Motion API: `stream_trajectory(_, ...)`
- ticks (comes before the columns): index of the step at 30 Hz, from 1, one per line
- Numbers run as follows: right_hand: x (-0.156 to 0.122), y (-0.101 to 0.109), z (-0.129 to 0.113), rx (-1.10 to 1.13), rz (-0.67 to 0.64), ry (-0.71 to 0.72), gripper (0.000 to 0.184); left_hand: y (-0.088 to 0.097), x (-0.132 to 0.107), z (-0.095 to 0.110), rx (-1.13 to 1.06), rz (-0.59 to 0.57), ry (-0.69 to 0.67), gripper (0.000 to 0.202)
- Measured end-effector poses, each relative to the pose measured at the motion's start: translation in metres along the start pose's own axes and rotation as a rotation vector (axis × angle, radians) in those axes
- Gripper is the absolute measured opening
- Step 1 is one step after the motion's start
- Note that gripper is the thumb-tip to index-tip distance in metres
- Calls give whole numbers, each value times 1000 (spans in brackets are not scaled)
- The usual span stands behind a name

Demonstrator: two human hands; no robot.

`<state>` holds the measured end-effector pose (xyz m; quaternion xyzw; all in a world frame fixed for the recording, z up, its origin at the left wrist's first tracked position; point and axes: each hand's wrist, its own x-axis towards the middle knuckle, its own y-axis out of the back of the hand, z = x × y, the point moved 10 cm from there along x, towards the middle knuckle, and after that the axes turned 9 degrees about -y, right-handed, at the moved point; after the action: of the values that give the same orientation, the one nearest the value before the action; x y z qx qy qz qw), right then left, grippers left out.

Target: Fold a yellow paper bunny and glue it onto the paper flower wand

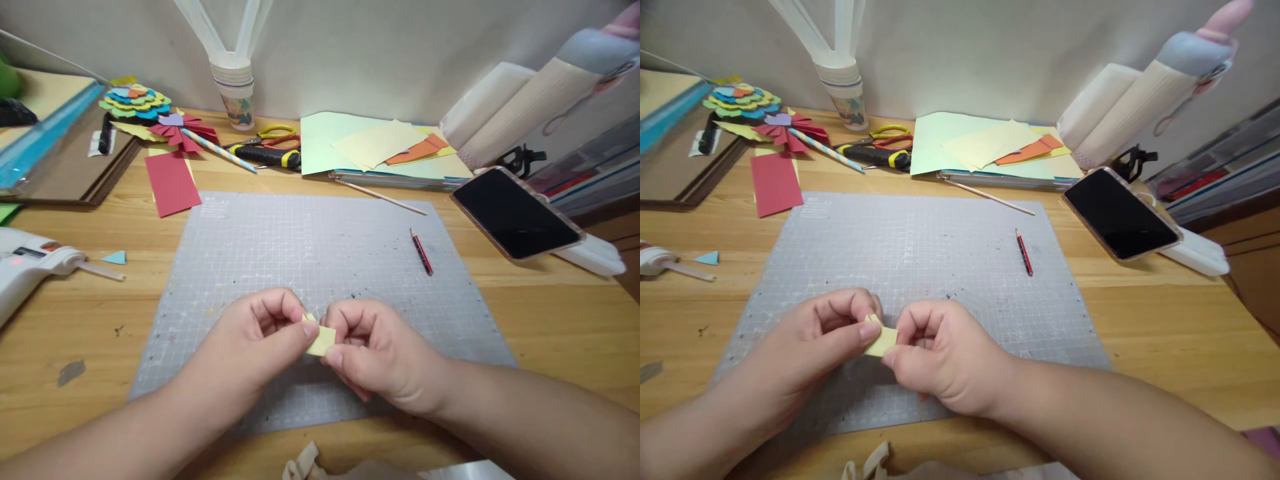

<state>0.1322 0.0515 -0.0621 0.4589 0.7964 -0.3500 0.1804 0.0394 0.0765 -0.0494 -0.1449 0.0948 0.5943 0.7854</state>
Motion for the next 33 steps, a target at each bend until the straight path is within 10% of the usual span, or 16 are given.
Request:
stream_trajectory(13, 11, 1, 2, 266, -91, 1, 20, 10, 2, -9, -138, 14, 19, 23)
stream_trajectory(22, -8, -38, 23, 604, -561, -475, 10, -2, 3, 9, 78, -88, -153, 12)
stream_trajectory(33, 9, -7, 5, 125, -169, 35, 24, -8, 4, 1, -151, -111, -20, 21)
